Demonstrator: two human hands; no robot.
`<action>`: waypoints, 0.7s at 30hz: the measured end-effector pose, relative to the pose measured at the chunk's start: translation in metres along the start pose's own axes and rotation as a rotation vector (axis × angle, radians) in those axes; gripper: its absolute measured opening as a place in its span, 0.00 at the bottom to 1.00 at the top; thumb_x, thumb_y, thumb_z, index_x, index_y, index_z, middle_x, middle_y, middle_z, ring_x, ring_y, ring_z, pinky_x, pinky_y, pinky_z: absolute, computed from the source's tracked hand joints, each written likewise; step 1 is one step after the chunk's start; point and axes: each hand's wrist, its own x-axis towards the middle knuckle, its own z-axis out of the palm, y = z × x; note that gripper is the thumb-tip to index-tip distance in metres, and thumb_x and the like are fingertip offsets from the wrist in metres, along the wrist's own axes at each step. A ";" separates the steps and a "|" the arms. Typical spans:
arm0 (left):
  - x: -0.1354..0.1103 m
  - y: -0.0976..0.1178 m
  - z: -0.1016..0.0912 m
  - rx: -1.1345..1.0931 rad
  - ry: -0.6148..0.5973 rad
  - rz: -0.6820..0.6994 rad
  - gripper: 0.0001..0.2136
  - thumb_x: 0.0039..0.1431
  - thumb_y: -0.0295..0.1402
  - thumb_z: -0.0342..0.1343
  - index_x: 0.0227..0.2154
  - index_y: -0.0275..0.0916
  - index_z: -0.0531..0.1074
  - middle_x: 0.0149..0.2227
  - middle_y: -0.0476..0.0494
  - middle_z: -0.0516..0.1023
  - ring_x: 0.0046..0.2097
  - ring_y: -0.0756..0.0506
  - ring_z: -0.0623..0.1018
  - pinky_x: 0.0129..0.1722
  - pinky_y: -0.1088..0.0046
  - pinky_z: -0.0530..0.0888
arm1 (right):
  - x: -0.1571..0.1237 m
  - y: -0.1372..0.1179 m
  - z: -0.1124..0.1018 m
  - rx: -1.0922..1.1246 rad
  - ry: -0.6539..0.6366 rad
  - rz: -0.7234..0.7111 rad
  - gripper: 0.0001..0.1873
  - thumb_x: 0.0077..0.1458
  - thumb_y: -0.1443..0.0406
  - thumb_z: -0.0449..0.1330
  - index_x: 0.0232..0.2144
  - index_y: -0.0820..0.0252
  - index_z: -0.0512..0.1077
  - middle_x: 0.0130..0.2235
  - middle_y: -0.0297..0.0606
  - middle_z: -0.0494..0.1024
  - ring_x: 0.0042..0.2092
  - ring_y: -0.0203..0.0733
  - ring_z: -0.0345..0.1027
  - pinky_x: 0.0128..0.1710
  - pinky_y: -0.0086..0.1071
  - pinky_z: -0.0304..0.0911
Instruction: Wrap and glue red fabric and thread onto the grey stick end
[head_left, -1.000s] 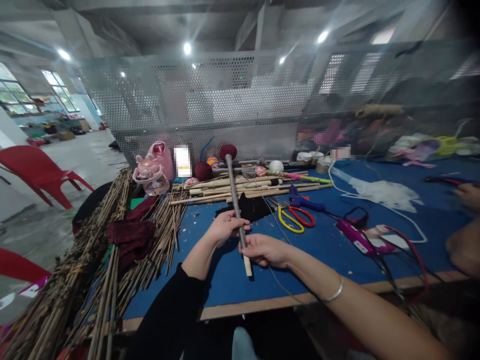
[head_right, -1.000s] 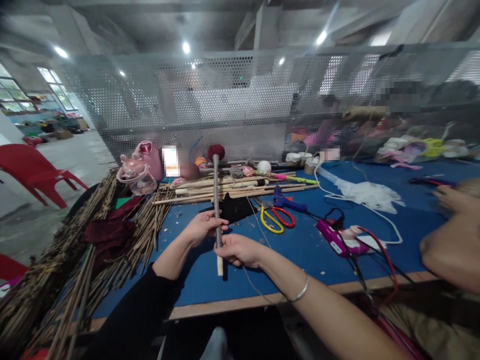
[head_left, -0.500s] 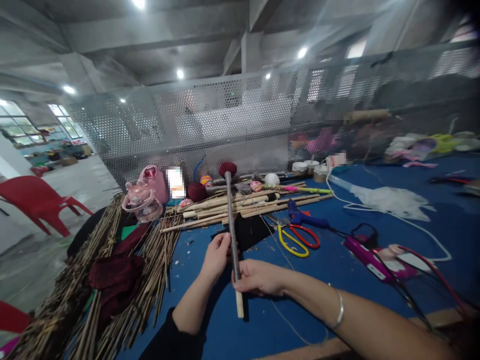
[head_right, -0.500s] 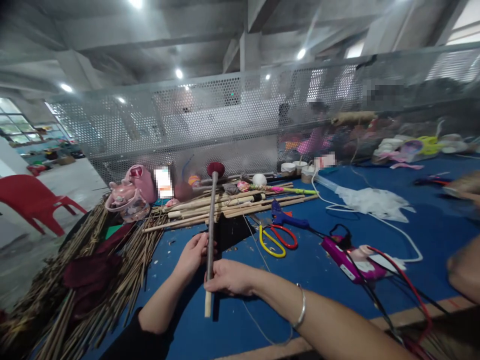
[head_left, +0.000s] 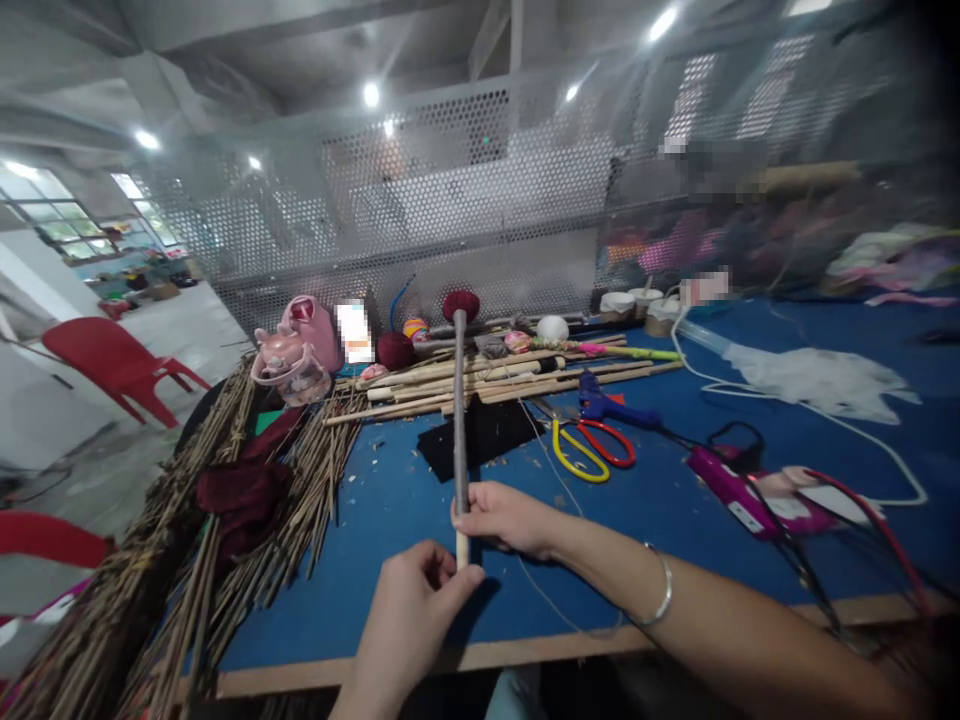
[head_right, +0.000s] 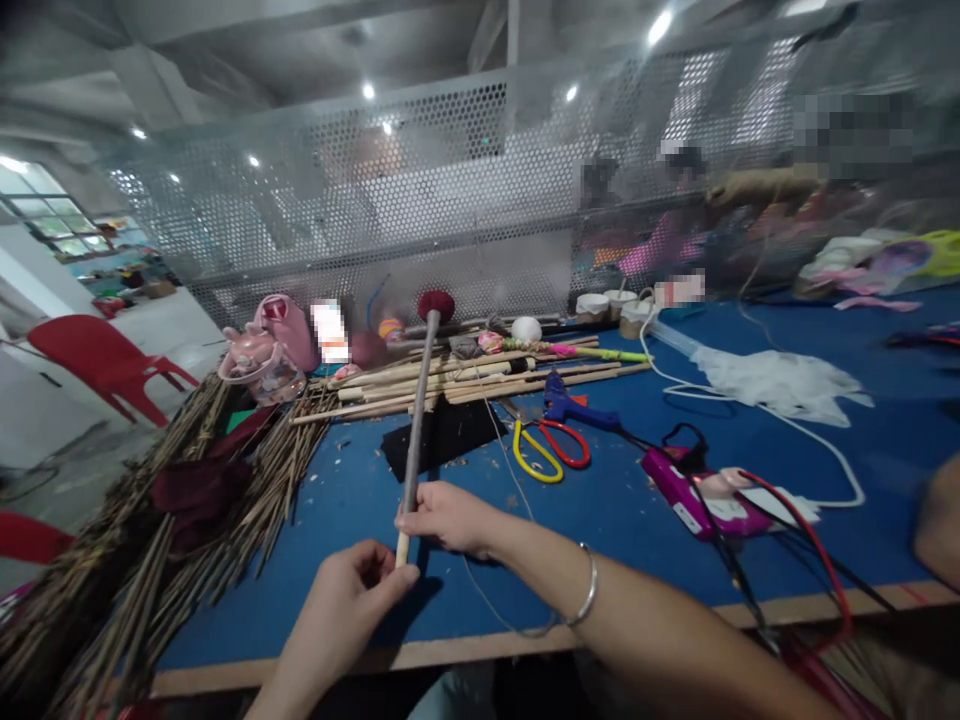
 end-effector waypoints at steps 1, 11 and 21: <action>0.001 0.001 0.001 -0.007 0.007 -0.006 0.16 0.47 0.45 0.56 0.19 0.36 0.66 0.19 0.52 0.64 0.23 0.52 0.61 0.23 0.78 0.57 | 0.000 0.000 0.001 -0.001 0.005 0.000 0.17 0.42 0.58 0.64 0.26 0.62 0.62 0.12 0.19 0.56 0.12 0.23 0.42 0.10 0.22 0.35; 0.002 0.002 0.013 -0.529 -0.183 -0.119 0.20 0.48 0.51 0.52 0.24 0.36 0.67 0.17 0.50 0.69 0.16 0.54 0.65 0.15 0.80 0.59 | -0.002 -0.001 -0.008 0.168 -0.186 0.016 0.16 0.45 0.60 0.63 0.32 0.62 0.63 0.14 0.19 0.55 0.13 0.23 0.39 0.12 0.21 0.34; 0.004 -0.002 0.011 -0.591 -0.103 -0.127 0.18 0.44 0.47 0.58 0.25 0.35 0.66 0.18 0.52 0.68 0.17 0.55 0.67 0.15 0.82 0.63 | 0.003 0.005 -0.007 0.150 -0.085 0.023 0.14 0.43 0.62 0.64 0.28 0.63 0.64 0.13 0.19 0.55 0.13 0.22 0.38 0.11 0.22 0.33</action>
